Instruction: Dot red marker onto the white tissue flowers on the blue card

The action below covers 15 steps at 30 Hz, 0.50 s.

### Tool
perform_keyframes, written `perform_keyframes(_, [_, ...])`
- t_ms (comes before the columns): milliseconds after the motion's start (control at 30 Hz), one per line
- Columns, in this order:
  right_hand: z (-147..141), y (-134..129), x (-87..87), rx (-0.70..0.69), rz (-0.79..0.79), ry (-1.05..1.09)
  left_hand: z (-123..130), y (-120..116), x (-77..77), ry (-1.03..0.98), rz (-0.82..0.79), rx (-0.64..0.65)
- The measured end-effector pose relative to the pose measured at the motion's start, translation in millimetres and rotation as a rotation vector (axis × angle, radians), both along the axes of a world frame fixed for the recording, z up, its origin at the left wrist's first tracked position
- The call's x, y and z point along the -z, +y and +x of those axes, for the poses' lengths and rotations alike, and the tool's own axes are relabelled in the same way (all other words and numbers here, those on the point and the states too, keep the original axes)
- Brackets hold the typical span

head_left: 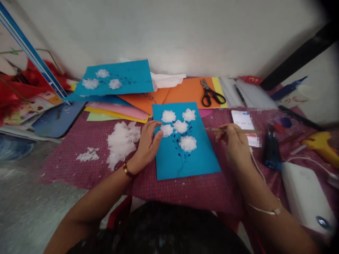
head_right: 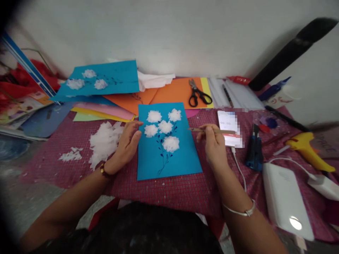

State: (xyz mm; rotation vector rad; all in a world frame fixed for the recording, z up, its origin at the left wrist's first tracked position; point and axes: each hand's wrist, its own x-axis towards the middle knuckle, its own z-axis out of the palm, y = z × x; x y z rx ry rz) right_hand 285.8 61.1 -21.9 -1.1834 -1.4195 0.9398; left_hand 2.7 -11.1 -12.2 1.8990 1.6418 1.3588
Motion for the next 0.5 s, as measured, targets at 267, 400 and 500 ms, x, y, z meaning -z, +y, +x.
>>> perform_keyframes(267, [1, 1, 8.8, -0.13, -0.145, 0.125, 4, 0, 10.8, -0.047, -0.052, 0.032])
perform_keyframes(400, [2, 1, 11.1, -0.138, -0.169, 0.108, 2, 0, 11.3, -0.003, -0.07, 0.018])
perform_keyframes(500, [4, 3, 14.7, -0.112, -0.15, 0.091, 0, 1, 14.8, 0.019, -0.075, -0.017])
